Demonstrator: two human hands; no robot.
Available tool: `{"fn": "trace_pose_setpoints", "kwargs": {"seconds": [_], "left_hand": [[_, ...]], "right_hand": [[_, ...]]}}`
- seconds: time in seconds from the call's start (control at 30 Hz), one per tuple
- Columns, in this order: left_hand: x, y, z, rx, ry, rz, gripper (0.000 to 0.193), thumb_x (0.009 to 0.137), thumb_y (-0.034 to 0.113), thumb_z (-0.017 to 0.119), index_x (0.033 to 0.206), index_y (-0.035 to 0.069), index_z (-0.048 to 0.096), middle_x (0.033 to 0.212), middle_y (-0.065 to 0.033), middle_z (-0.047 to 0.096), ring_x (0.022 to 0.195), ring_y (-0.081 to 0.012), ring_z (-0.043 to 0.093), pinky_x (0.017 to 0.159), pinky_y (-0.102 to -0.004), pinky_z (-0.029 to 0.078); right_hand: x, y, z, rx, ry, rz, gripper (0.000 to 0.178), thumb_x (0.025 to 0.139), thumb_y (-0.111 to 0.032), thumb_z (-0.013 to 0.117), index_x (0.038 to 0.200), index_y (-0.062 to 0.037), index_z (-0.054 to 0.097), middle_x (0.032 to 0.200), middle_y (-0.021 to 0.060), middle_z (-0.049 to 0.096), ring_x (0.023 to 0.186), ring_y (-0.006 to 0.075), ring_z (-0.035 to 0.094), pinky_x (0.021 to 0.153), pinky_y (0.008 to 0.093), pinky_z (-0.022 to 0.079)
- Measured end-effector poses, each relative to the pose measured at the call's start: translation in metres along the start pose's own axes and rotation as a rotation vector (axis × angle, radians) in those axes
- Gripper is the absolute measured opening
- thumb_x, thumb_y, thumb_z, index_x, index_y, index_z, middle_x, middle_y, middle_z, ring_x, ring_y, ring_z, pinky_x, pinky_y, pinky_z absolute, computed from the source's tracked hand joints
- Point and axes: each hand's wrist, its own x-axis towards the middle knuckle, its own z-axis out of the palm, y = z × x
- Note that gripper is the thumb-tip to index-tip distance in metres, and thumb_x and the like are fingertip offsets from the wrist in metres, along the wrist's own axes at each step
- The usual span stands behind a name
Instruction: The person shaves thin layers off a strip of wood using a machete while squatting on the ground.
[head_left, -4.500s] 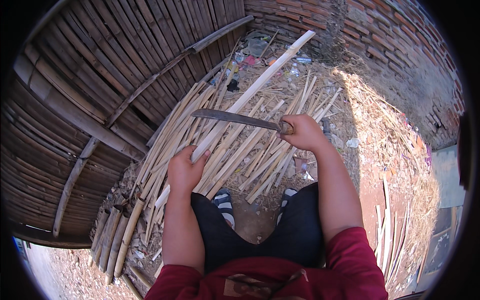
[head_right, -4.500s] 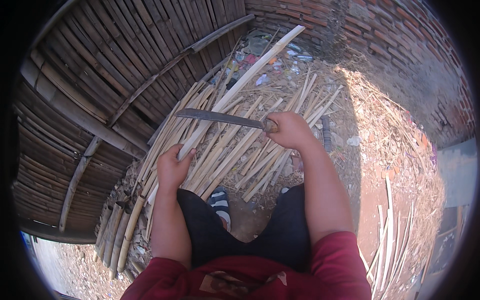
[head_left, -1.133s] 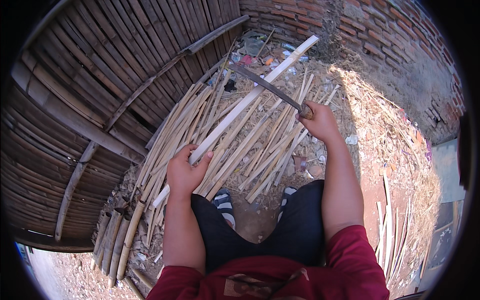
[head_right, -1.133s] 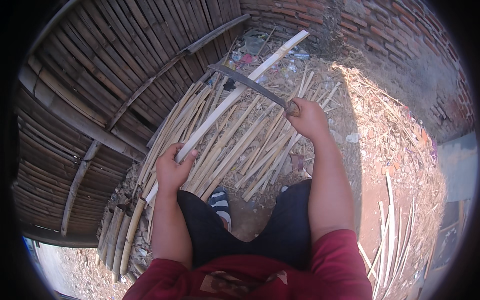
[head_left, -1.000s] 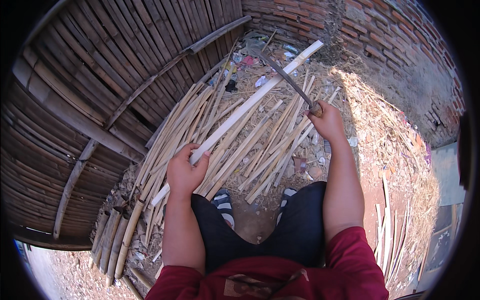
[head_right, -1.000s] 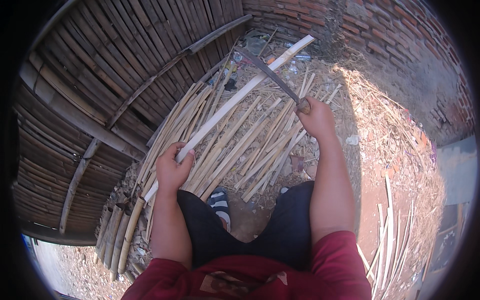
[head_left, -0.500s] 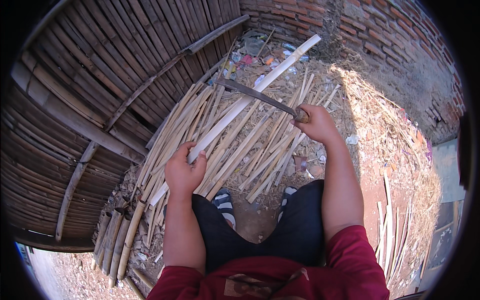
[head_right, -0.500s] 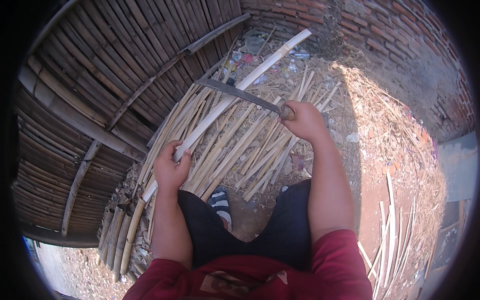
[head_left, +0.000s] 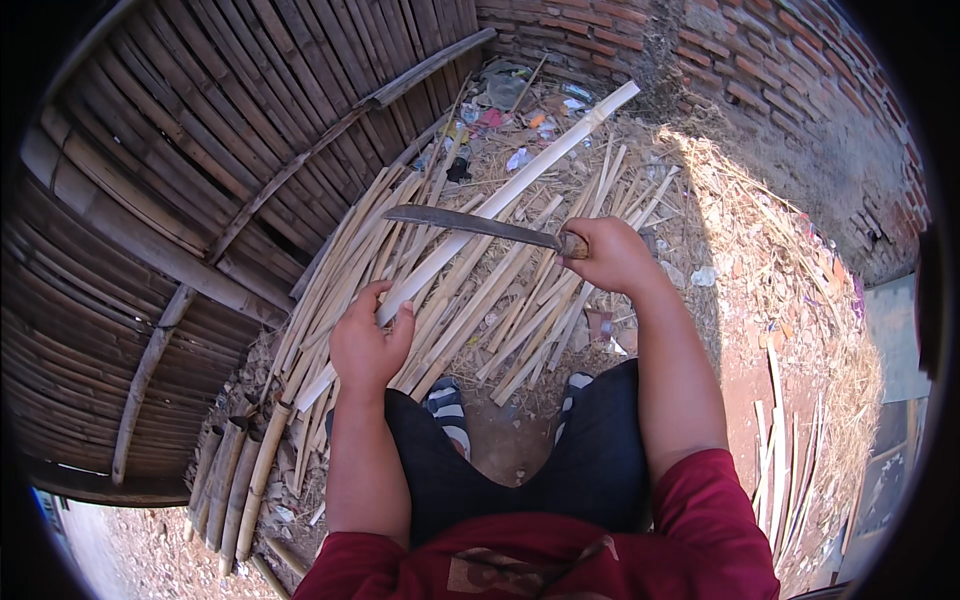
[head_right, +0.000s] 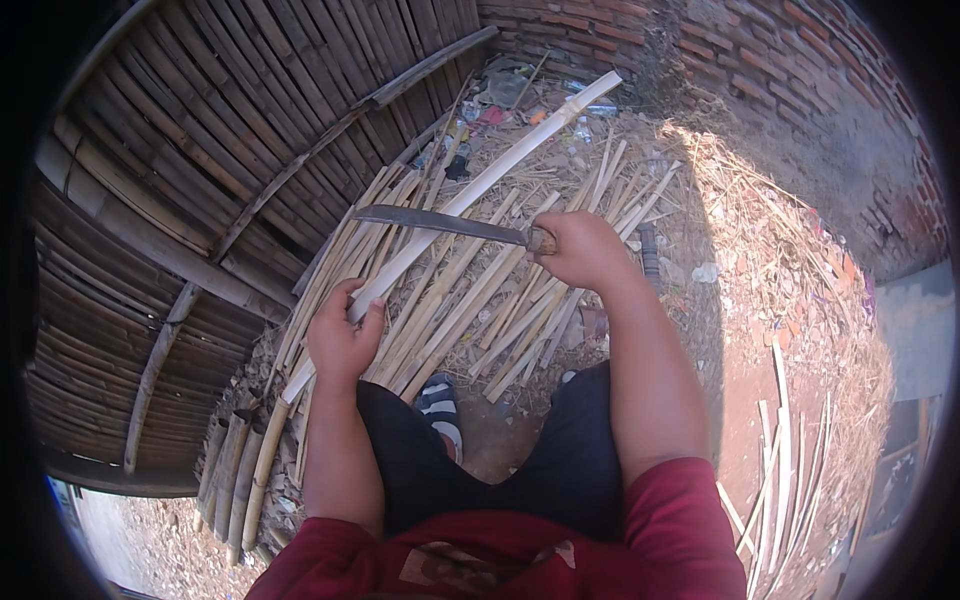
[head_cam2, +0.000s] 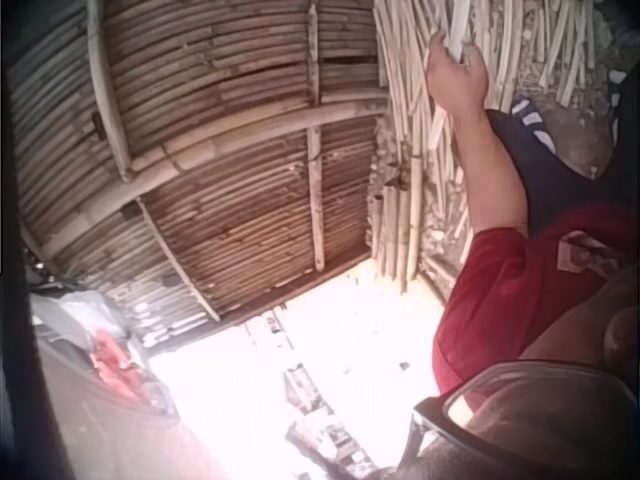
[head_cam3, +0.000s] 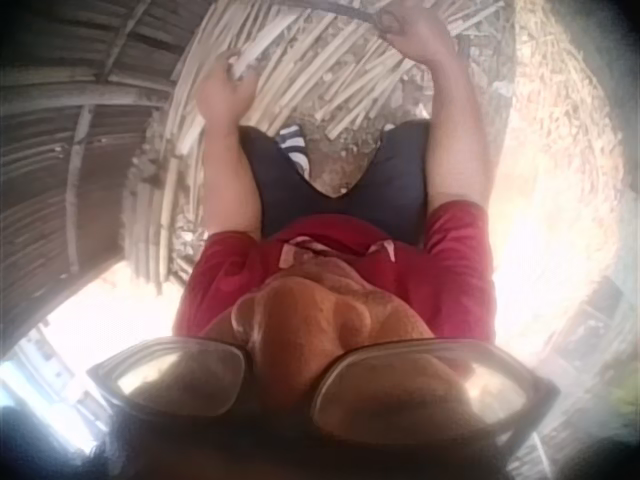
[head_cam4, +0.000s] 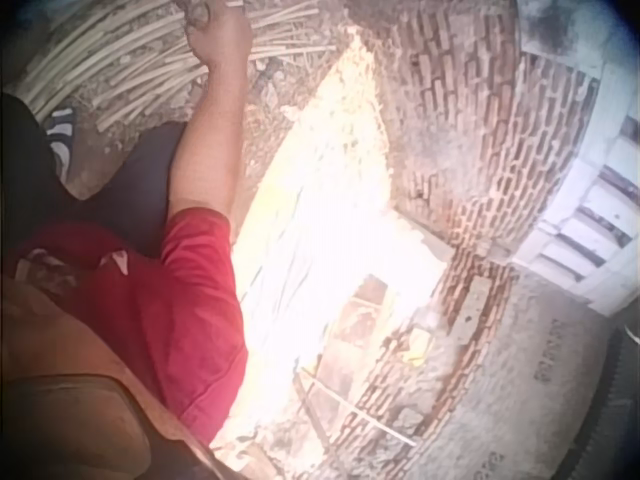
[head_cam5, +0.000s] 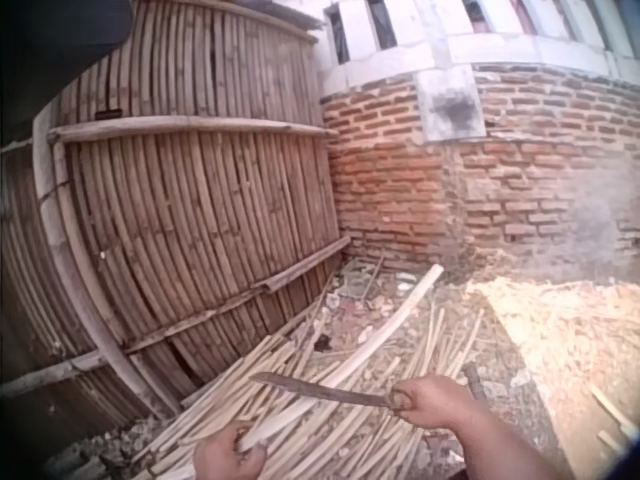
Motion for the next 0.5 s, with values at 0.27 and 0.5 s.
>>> {"fn": "trace_pose_setpoints", "kwargs": {"seconds": [0.27, 0.5], "left_hand": [[0.001, 0.000, -0.004, -0.015, 0.017, 0.017, 0.039, 0.089, 0.037, 0.080, 0.119, 0.012, 0.076, 0.084, -0.0163, 0.075, 0.075, -0.0370, 0.074, 0.068, -0.0466, 0.057], [0.000, 0.005, -0.001, 0.000, 0.025, 0.066, 0.039, 0.092, 0.036, 0.079, 0.123, 0.012, 0.074, 0.089, -0.0180, 0.075, 0.080, -0.0387, 0.074, 0.072, -0.0480, 0.058]], "right_hand": [[-0.003, 0.020, -0.017, 0.024, 0.175, 0.241, 0.042, 0.088, -0.037, 0.084, 0.119, -0.0099, 0.075, 0.100, 0.0221, 0.077, 0.099, 0.0439, 0.073, 0.086, 0.0522, 0.058], [-0.003, 0.031, -0.017, 0.033, 0.252, 0.314, 0.044, 0.088, -0.040, 0.083, 0.119, -0.0096, 0.075, 0.103, 0.0225, 0.077, 0.101, 0.0442, 0.073, 0.086, 0.0527, 0.058]]}}
